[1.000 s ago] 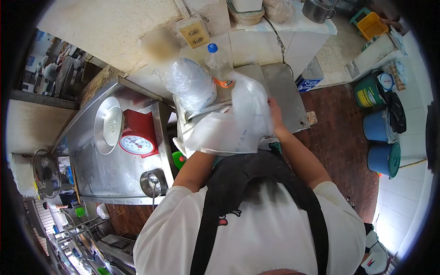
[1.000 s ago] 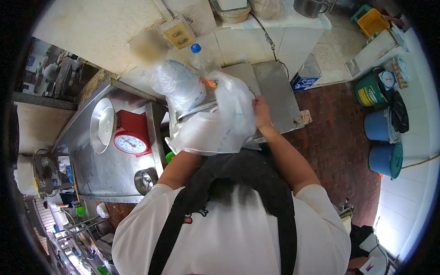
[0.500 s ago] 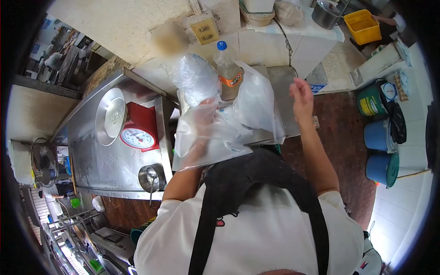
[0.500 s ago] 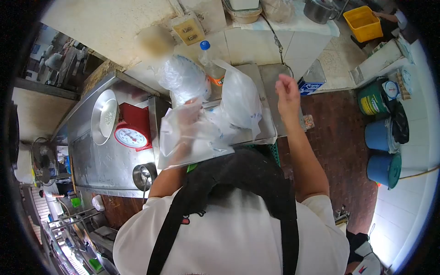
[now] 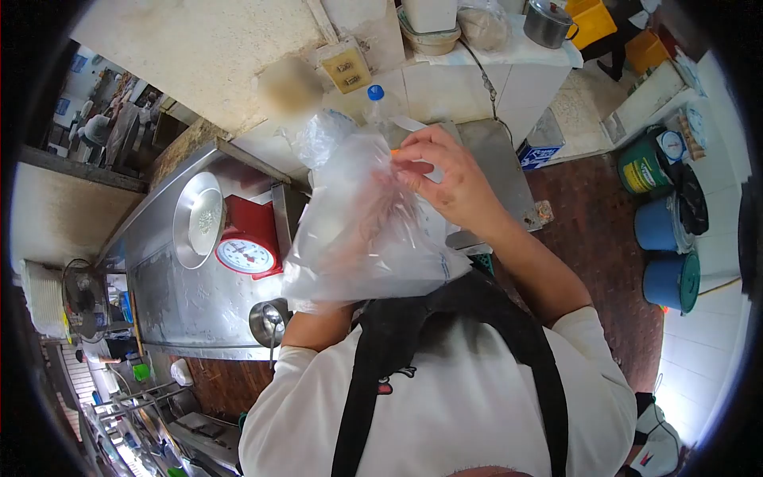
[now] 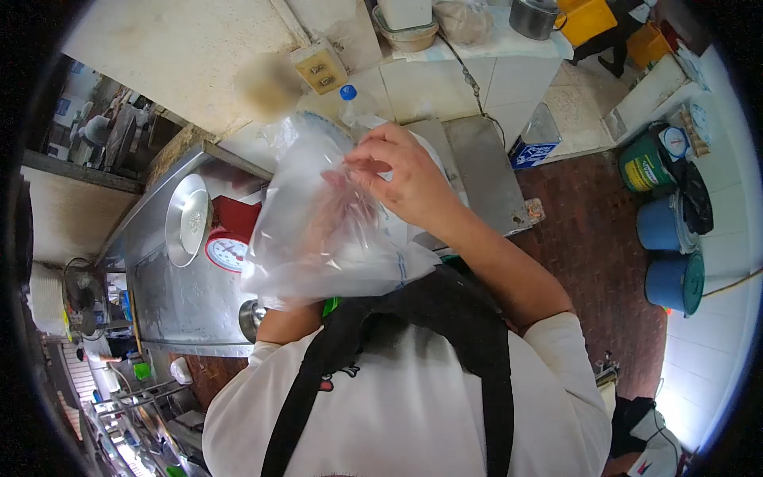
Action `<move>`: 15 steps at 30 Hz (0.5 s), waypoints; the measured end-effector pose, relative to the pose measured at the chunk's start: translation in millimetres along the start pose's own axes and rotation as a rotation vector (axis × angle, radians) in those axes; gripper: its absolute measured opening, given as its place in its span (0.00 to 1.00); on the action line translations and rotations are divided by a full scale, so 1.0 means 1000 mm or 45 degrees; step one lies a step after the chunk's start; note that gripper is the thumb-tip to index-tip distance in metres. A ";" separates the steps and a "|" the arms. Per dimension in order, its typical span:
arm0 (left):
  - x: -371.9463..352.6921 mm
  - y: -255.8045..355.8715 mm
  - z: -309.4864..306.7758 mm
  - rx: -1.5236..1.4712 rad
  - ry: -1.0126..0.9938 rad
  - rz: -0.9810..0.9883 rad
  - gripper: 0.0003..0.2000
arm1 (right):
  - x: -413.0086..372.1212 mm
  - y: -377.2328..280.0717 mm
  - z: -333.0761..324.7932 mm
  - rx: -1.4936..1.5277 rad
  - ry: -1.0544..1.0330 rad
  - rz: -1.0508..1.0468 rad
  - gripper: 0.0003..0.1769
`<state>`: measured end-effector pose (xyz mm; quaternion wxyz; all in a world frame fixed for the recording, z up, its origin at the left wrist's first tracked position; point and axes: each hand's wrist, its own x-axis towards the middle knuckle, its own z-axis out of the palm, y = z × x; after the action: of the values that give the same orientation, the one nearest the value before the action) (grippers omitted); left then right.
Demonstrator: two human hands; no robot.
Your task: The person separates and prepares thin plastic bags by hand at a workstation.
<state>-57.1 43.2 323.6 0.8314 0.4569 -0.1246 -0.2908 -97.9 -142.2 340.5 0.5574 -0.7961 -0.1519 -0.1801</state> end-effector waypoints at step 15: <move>-0.005 -0.016 0.015 0.352 0.035 0.024 0.19 | -0.010 -0.013 -0.005 0.113 0.160 0.301 0.16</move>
<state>-74.0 29.1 318.9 0.7648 0.5698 -0.1563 -0.2568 -112.7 -143.5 348.2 0.6179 -0.7702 -0.0296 -0.1556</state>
